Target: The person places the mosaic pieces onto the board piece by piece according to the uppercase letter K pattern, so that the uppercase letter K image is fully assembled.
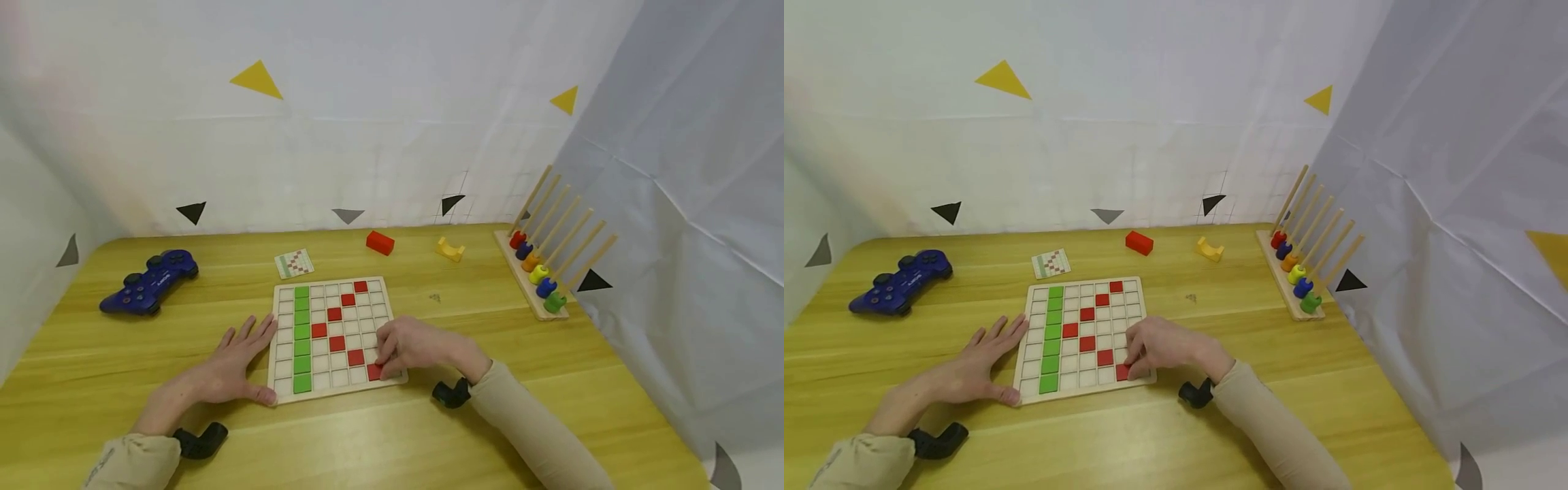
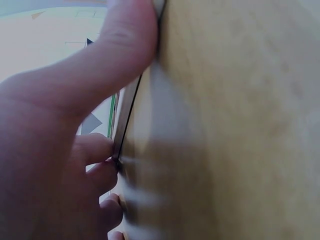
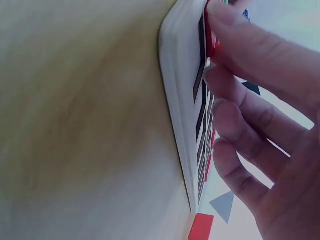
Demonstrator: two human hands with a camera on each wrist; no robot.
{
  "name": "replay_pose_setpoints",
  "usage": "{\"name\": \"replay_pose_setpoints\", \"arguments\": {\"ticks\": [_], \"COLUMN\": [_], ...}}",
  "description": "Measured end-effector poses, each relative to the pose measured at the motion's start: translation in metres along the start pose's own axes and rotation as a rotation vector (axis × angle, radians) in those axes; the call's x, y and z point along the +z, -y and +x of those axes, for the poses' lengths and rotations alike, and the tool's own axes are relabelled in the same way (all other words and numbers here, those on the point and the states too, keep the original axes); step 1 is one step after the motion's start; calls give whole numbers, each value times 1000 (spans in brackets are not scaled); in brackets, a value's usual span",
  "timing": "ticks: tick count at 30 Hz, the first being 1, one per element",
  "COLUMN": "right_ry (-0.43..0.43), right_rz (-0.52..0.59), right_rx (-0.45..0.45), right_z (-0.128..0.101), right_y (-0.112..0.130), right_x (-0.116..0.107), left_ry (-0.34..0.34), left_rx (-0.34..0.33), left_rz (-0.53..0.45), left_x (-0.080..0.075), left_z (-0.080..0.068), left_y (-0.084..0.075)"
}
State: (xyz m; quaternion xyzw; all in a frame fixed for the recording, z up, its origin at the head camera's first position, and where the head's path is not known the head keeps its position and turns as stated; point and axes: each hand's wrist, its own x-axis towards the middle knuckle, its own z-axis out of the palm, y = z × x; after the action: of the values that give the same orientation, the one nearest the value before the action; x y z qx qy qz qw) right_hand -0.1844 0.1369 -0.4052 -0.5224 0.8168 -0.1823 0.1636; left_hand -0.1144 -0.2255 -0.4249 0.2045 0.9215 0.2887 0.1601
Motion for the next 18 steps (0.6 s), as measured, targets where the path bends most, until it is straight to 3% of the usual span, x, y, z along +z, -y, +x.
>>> {"name": "replay_pose_setpoints", "arguments": {"ticks": [7,18], "right_ry": [2,-33], "right_rz": [-33,15], "right_rx": [54,2], "right_z": [0,0], "right_y": [3,2], "right_x": [-1,0], "left_ry": [4,0], "left_rx": [5,-2], "left_rz": [-18,-26], "left_x": [-1,0], "left_z": [-1,-1], "left_y": [1,1]}}
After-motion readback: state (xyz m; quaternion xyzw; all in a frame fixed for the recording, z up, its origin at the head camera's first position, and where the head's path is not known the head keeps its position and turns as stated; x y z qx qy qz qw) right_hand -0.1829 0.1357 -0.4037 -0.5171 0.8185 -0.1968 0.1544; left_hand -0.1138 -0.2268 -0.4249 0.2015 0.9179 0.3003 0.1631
